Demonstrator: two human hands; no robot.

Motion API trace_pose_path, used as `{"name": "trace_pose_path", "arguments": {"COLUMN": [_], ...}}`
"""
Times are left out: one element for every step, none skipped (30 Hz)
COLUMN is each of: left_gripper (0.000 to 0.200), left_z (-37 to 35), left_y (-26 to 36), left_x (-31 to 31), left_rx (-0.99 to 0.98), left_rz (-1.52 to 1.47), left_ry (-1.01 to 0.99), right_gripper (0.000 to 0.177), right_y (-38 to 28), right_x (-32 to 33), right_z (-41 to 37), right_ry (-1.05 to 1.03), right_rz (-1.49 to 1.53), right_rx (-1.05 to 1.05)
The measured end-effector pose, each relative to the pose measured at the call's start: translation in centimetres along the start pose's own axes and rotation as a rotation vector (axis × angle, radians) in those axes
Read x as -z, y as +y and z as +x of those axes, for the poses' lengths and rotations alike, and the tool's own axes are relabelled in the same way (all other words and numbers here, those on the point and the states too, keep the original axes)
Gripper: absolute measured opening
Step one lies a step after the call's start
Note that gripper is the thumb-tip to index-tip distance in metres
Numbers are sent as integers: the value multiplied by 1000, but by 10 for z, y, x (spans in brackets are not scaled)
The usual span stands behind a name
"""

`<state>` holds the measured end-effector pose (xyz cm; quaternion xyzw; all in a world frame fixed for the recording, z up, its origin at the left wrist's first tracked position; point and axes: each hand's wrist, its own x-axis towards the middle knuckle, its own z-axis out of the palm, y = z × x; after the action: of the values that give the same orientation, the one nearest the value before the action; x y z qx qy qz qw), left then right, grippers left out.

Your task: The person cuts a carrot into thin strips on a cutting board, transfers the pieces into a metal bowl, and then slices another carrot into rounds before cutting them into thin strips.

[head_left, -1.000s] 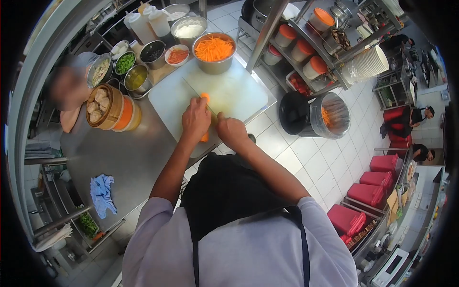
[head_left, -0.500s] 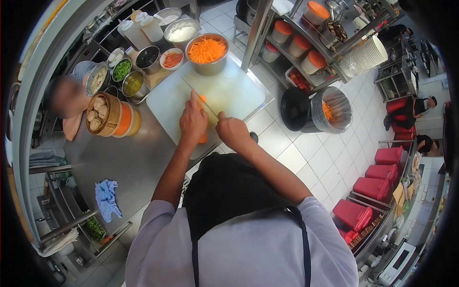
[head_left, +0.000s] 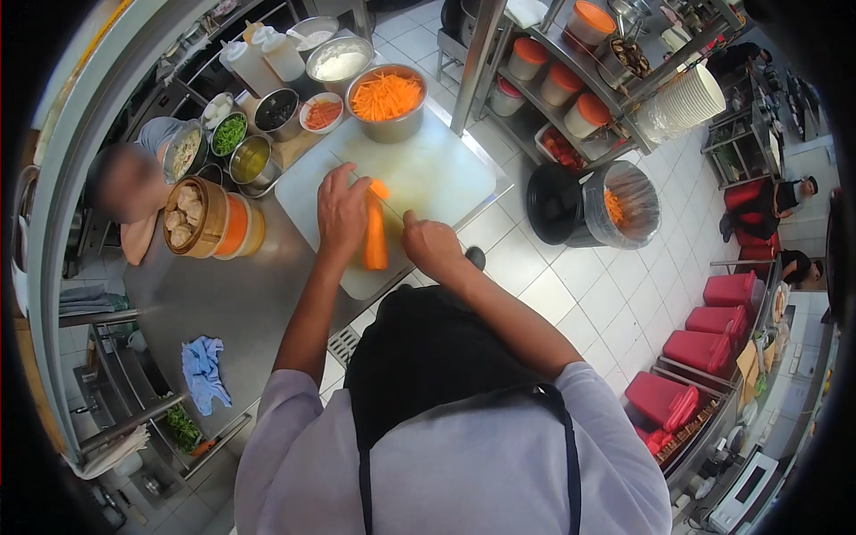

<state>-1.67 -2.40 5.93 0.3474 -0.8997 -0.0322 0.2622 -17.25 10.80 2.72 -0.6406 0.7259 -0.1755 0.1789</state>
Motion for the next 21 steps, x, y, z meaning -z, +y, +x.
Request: {"name": "trace_pose_path", "arguments": {"left_gripper": [37,36,34,32,31,30,29,30,31,32,33,34,34,35,36,38,40,40,41,42,42], "left_z": [3,5,6,8,7,5,1,-7,-19,-30,-40,-43,-45,-47,-48,-47,-47,-47,-46,-47,-47], "left_y": [-2,-2,-1,0,4,13,21,25,27,31,35,39,43,45,46,46,46,46,46,46,45], "left_x": [1,1,1,1,1,4,5,1,-8,-15,-22,-25,-28,-30,-31,-33,-33,-33,-32,-32,-32], "left_rx": [-31,-10,11,33,123,215,310,380,451,523,516,521,525,529,521,514,506,512,516,519,515], "left_rz": [4,3,1,0,-59,-118,-175,-195,-216,-238,-251,-244,-238,-232,-226,-222,-219,-224,-229,-233,-235], "left_ry": [-10,2,13,25,23,22,22,-40,-102,-165,-142,-123,-105,-86,-89,-91,-93,-93,-95,-98,-90], "right_gripper": [16,16,17,17,18,19,19,19,20,19,18,17,17,17,16,16,15,15,15,14,14], "right_y": [0,0,0,0,1,2,2,3,2,0,-3,-5,-7,-9,-10,-11,-11,-10,-10,-11,-12], "right_x": [1,2,3,5,8,12,17,22,28,33,38,42,44,46,45,45,44,44,45,46,47], "right_z": [1,1,1,0,-2,-4,-7,-12,-17,-22,-28,-34,-39,-43,-47,-50,-53,-54,-56,-57,-59], "right_ry": [12,24,36,61,85,107,100,92,82,50,18,-14,-31,-48,-65,-85,-104,-121,-116,-112,-107], "right_rz": [8,16,24,57,90,123,119,116,111,100,88,76,71,65,59,46,32,19,13,9,6], "right_rx": [9,17,26,26,27,30,7,-14,-35,-38,-42,-46,-44,-42,-41,-53,-66,-78,-70,-65,-60]}}
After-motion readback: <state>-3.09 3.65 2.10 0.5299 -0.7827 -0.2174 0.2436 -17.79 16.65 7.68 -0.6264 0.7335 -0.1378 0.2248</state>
